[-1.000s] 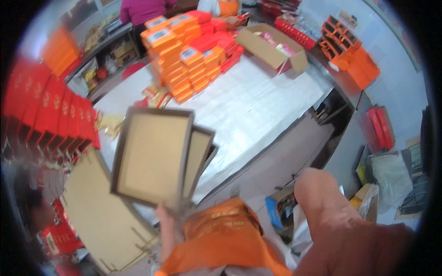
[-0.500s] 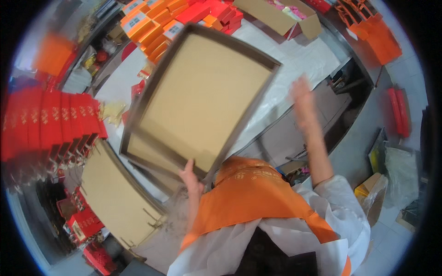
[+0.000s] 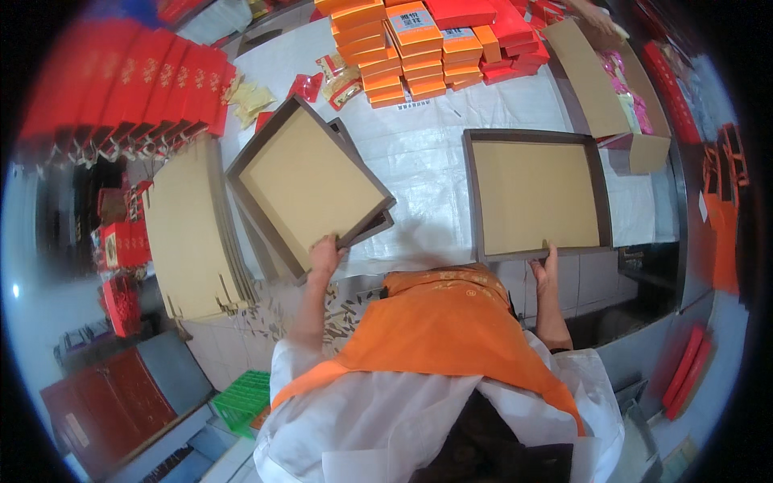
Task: The person assembles flat cardboard pieces into box frames by folding and interlocking the flaps. They then place small orange product boxes into the assembled frames on a table.
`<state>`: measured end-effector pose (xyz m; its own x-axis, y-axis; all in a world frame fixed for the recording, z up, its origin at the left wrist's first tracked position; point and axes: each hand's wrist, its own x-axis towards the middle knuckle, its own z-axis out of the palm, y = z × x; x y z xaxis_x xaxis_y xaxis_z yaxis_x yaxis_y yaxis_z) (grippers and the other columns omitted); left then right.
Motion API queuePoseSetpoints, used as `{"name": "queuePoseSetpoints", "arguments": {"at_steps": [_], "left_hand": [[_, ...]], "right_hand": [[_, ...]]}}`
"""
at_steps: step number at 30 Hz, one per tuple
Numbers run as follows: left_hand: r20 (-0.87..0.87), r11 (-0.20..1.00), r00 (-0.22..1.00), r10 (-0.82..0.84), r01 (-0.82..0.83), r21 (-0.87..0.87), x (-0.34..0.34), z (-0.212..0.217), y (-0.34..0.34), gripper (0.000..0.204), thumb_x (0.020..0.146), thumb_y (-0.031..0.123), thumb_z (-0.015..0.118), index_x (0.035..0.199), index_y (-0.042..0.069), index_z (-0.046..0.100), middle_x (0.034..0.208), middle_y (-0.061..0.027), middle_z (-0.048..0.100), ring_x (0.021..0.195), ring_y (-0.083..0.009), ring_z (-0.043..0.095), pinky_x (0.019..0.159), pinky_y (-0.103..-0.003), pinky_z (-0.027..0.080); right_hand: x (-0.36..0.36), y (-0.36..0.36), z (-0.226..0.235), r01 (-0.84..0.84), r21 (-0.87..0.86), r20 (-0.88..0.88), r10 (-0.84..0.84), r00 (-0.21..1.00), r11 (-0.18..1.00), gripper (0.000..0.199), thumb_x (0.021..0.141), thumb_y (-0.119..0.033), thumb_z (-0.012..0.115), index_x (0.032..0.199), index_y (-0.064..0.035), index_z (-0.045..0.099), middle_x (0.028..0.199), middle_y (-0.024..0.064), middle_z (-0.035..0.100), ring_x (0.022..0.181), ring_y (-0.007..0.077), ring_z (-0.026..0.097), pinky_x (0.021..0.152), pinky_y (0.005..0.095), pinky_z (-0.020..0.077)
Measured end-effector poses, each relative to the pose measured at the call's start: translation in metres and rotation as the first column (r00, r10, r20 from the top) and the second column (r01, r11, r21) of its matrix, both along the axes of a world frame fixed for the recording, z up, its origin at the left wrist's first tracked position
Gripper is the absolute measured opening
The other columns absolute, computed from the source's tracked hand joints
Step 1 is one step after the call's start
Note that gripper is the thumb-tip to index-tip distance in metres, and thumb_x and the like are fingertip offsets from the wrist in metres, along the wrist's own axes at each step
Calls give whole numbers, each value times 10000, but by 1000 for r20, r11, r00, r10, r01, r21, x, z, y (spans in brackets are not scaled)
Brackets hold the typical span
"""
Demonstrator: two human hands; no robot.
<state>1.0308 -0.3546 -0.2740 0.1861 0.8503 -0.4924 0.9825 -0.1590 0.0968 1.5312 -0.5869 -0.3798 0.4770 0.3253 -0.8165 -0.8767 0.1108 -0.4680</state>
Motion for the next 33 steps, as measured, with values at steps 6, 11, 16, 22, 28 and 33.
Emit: {"name": "queuePoseSetpoints", "arguments": {"at_steps": [6, 11, 16, 22, 28, 33], "left_hand": [[213, 986, 977, -4, -32, 166, 100, 64, -53, 280, 790, 276, 663, 910, 46, 559, 781, -194, 624, 767, -375, 614, 683, -450, 486], [534, 993, 837, 120, -94, -76, 272, 126, -91, 400, 814, 275, 620, 1108, 23, 521, 899, -227, 629, 833, -395, 612, 725, -453, 486], [663, 995, 748, -34, 89, -49, 370, 125, -81, 326, 817, 195, 573, 1072, 27, 458, 884, -205, 604, 824, -417, 590, 743, -477, 465], [691, 999, 721, 47, -21, -45, 425, 61, -98, 336, 771, 74, 553, 1082, 16, 438, 1067, -205, 504, 972, -376, 557, 782, -478, 479], [682, 906, 597, 422, -274, -321, 511, 30, -74, 529, 769, 74, 563, 1254, -3, 365, 1225, -237, 426, 1065, -407, 516, 900, -460, 447], [804, 856, 370, 465, -418, -303, 579, 18, -51, 491, 752, 24, 566, 1204, 17, 376, 1176, -204, 430, 1053, -400, 498, 858, -475, 453]], "right_hand": [[71, -22, -21, 104, 1, 10, -104, 995, 995, 558, 803, -311, 653, 1263, -72, 447, 1294, 124, 443, 1162, 296, 442, 986, 477, 391], [82, -16, -19, 81, -48, 39, -80, 996, 996, 558, 812, -319, 643, 1277, -90, 437, 1316, 116, 426, 1170, 281, 431, 1003, 454, 375], [72, -43, 6, -4, -65, 101, 11, 995, 998, 569, 813, -348, 626, 1286, -101, 428, 1320, 100, 416, 1175, 264, 409, 1015, 429, 354], [57, -99, 15, -267, -222, 477, 343, 809, 938, 563, 811, -352, 621, 1272, -92, 428, 1306, 106, 403, 1176, 262, 401, 1013, 407, 357], [76, -132, -8, 67, -158, 404, 2, 915, 985, 422, 833, -211, 577, 1208, -55, 465, 1211, 89, 477, 1114, 227, 460, 963, 394, 421], [93, -144, -3, 132, -42, 268, -116, 956, 990, 408, 805, -243, 623, 1154, -60, 518, 1157, 79, 532, 1070, 238, 509, 929, 401, 458]]}}
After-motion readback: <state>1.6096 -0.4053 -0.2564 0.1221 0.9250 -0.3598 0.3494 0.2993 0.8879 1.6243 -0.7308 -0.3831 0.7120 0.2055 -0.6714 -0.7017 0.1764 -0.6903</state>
